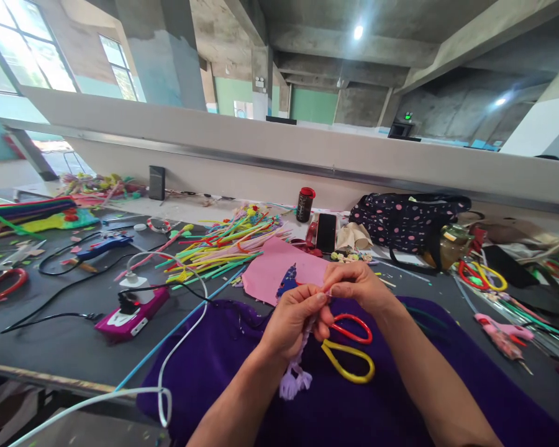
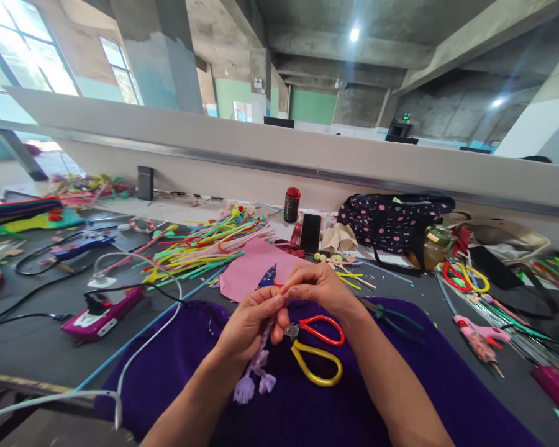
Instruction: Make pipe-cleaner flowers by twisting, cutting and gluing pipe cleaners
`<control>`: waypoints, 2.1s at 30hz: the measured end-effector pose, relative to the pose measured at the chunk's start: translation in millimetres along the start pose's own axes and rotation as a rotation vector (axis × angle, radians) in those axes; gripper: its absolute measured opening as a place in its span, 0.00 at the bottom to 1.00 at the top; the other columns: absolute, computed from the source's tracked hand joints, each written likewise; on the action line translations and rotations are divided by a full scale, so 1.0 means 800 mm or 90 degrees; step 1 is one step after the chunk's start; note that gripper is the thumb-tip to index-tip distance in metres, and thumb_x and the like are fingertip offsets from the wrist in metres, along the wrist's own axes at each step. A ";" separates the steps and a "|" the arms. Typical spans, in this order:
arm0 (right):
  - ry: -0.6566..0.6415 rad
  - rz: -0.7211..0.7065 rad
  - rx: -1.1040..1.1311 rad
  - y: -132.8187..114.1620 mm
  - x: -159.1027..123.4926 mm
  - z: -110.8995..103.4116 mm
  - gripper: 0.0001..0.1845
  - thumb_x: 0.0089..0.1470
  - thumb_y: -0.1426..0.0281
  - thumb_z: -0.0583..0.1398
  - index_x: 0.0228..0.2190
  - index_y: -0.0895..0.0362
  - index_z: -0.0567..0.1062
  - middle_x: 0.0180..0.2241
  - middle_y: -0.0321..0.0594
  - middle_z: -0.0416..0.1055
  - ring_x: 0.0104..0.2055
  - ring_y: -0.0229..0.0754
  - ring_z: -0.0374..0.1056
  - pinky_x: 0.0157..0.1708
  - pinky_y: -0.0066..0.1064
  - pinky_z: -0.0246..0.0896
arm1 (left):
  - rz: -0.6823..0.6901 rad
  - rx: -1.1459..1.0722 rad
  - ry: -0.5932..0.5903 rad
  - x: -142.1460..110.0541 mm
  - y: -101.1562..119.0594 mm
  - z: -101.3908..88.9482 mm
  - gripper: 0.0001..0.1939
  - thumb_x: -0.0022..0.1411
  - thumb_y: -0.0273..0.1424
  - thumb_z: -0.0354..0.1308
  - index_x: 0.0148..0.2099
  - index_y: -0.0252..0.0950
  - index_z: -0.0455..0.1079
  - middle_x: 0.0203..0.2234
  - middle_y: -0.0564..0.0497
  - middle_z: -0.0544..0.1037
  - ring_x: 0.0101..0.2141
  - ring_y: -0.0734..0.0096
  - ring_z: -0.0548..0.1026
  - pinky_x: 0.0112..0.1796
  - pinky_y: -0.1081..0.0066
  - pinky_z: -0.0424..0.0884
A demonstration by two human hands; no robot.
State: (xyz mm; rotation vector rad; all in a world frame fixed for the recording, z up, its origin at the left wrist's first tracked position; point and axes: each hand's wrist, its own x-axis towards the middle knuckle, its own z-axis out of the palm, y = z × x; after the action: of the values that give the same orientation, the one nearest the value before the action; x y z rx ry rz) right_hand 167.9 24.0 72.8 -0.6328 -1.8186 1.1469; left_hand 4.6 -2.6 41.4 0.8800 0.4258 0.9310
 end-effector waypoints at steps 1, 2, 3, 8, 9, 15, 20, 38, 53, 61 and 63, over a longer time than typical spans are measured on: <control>-0.012 0.008 0.023 0.004 0.000 -0.001 0.06 0.44 0.68 0.64 0.27 0.57 0.78 0.24 0.38 0.68 0.27 0.36 0.62 0.27 0.27 0.56 | -0.004 -0.006 -0.007 0.000 0.000 -0.001 0.08 0.55 0.31 0.55 0.29 0.30 0.63 0.15 0.52 0.73 0.11 0.79 0.67 0.12 0.83 0.60; -0.022 0.012 0.042 0.007 0.001 -0.002 0.06 0.44 0.68 0.64 0.27 0.57 0.78 0.24 0.38 0.68 0.27 0.36 0.62 0.27 0.28 0.56 | -0.009 -0.013 -0.016 0.000 -0.001 -0.001 0.08 0.55 0.31 0.55 0.28 0.30 0.63 0.15 0.52 0.72 0.11 0.79 0.67 0.11 0.83 0.58; -0.031 0.010 0.056 0.010 0.002 -0.002 0.06 0.43 0.68 0.64 0.26 0.57 0.78 0.24 0.38 0.68 0.27 0.36 0.62 0.27 0.28 0.56 | -0.017 -0.023 -0.028 0.000 -0.002 -0.002 0.08 0.55 0.31 0.55 0.28 0.30 0.64 0.14 0.52 0.72 0.10 0.80 0.66 0.11 0.84 0.57; -0.036 -0.039 0.049 0.004 0.003 0.006 0.05 0.43 0.68 0.64 0.24 0.57 0.77 0.24 0.37 0.67 0.28 0.37 0.62 0.28 0.29 0.56 | -0.084 -0.096 -0.094 -0.001 -0.003 -0.003 0.08 0.54 0.31 0.55 0.28 0.30 0.65 0.12 0.53 0.71 0.08 0.81 0.63 0.09 0.84 0.55; -0.018 -0.045 0.029 0.001 0.003 0.008 0.05 0.43 0.67 0.64 0.24 0.57 0.77 0.24 0.37 0.66 0.28 0.37 0.62 0.29 0.29 0.56 | -0.086 -0.102 -0.095 -0.001 -0.002 -0.003 0.08 0.54 0.31 0.55 0.28 0.30 0.65 0.13 0.53 0.71 0.09 0.80 0.64 0.10 0.83 0.57; 0.186 -0.026 -0.018 -0.004 0.002 0.003 0.05 0.45 0.67 0.62 0.24 0.56 0.75 0.24 0.35 0.65 0.27 0.36 0.59 0.29 0.28 0.54 | -0.075 -0.017 -0.017 -0.002 0.004 0.000 0.13 0.55 0.35 0.56 0.36 0.29 0.69 0.23 0.45 0.77 0.22 0.69 0.75 0.20 0.77 0.69; 0.301 0.051 0.069 0.006 0.008 -0.005 0.07 0.43 0.67 0.63 0.26 0.57 0.75 0.22 0.33 0.65 0.23 0.31 0.57 0.23 0.25 0.52 | -0.071 0.031 0.025 0.001 0.003 -0.005 0.12 0.53 0.33 0.58 0.37 0.29 0.69 0.23 0.47 0.77 0.24 0.69 0.76 0.24 0.75 0.70; 0.255 0.043 -0.044 0.026 0.011 0.015 0.11 0.47 0.63 0.59 0.21 0.57 0.68 0.19 0.32 0.58 0.22 0.33 0.53 0.23 0.26 0.50 | -0.116 -0.070 0.029 0.011 -0.006 -0.014 0.11 0.57 0.32 0.52 0.37 0.28 0.68 0.20 0.48 0.75 0.19 0.71 0.74 0.19 0.75 0.69; 0.153 0.178 0.148 0.042 0.013 0.011 0.13 0.44 0.62 0.62 0.22 0.60 0.69 0.17 0.32 0.62 0.17 0.29 0.54 0.17 0.23 0.46 | -0.044 0.043 0.089 0.012 -0.010 -0.017 0.11 0.52 0.34 0.57 0.33 0.31 0.64 0.21 0.47 0.75 0.18 0.73 0.72 0.19 0.77 0.66; 0.047 0.131 0.081 0.035 0.009 0.017 0.12 0.43 0.63 0.62 0.20 0.59 0.69 0.18 0.33 0.65 0.20 0.31 0.56 0.22 0.25 0.48 | -0.092 -0.041 0.016 0.014 -0.010 -0.024 0.07 0.52 0.30 0.56 0.31 0.31 0.65 0.15 0.52 0.72 0.14 0.75 0.70 0.15 0.78 0.65; 0.093 0.115 0.081 0.036 0.010 0.024 0.12 0.43 0.63 0.62 0.20 0.58 0.69 0.18 0.32 0.63 0.20 0.32 0.55 0.23 0.25 0.49 | -0.077 -0.049 0.018 0.014 -0.010 -0.025 0.07 0.52 0.30 0.56 0.31 0.31 0.64 0.15 0.52 0.72 0.14 0.75 0.69 0.15 0.79 0.65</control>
State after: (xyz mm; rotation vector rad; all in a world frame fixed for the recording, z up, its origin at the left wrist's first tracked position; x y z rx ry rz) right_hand 146.5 34.6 46.4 -0.7982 -1.5772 1.2896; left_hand 1.3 13.9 23.7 0.7635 0.4594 0.8434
